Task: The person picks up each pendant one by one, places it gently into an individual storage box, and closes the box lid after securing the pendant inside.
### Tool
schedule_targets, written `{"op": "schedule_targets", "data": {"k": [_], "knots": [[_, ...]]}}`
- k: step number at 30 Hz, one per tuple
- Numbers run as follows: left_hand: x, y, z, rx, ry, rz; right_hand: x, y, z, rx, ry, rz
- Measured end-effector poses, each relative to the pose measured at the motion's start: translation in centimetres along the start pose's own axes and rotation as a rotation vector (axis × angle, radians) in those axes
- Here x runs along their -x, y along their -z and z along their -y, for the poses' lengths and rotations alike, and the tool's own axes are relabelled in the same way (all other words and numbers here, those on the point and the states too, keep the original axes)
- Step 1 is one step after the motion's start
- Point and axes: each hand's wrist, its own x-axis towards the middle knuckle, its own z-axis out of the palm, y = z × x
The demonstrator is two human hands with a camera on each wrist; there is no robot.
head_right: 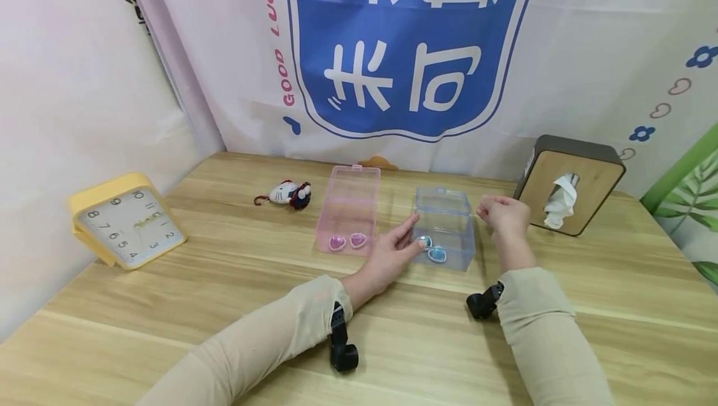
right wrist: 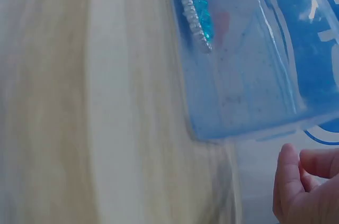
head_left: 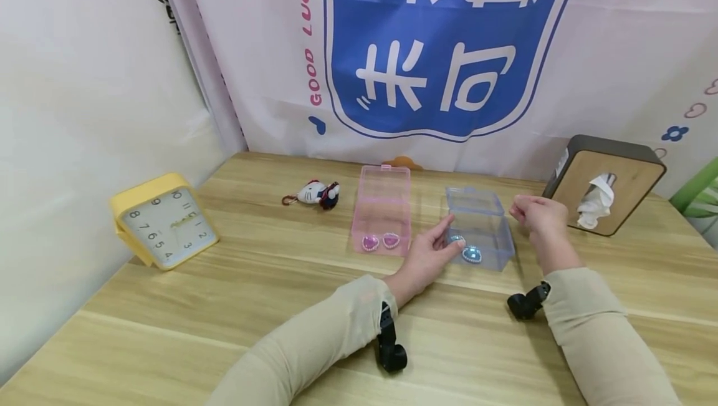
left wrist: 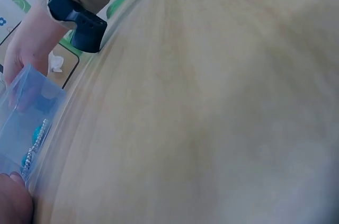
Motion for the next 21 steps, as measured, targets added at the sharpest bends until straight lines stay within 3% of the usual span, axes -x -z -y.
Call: {"op": "schedule_targets", "data": {"k": [13,21], "knots": [[0.0,-0.1,0.2,-0.012,0.003,0.002,-1.1,-0.5,-0.9,0.151,-0.057,0.034],[0.0,-0.2,0.1,-0.018,0.015,-0.005,-0.9,-0.2,-0.6,0.065,-0.030,0.099]]}}
